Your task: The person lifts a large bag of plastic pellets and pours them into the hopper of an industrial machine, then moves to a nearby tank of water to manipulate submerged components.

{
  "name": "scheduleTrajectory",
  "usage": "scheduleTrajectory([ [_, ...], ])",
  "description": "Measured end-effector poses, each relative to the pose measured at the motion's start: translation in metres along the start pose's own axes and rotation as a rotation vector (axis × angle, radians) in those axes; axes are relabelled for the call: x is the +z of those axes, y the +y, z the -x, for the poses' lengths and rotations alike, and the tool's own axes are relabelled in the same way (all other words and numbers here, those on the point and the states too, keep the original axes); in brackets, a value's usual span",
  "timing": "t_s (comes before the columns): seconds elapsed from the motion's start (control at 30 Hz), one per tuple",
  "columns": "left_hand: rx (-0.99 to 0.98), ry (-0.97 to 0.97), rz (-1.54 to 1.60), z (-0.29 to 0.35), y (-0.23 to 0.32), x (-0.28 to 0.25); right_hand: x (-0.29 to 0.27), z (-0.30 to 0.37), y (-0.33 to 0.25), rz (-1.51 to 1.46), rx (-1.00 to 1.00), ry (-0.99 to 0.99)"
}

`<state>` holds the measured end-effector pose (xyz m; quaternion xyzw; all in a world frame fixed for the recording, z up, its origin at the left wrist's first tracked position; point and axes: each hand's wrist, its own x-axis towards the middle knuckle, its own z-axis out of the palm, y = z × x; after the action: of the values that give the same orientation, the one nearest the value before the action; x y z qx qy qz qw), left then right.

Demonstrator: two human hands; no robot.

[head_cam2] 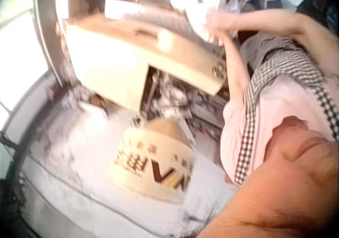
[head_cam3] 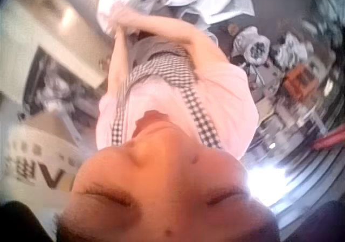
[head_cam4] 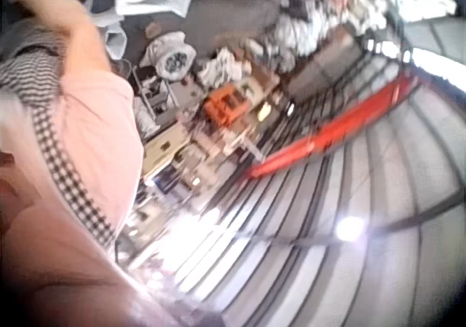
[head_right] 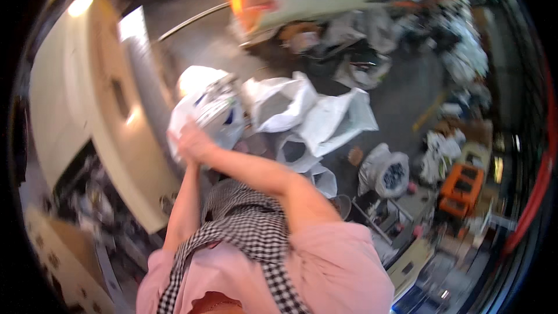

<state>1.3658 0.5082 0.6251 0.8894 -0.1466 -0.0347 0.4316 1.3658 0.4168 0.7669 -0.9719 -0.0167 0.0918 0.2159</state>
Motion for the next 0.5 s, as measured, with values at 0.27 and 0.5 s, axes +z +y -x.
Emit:
scheduleTrajectory([
  [0.27, -0.308, 0.022, 0.41, -0.011, 0.009, -0.014, -0.073, 0.108, 0.147, -0.237, 0.288, 0.427],
  [0.5, -0.276, -0.043, 0.371, -0.012, 0.021, -0.029, -0.009, -0.004, 0.155, -0.143, -0.163, 0.085],
])
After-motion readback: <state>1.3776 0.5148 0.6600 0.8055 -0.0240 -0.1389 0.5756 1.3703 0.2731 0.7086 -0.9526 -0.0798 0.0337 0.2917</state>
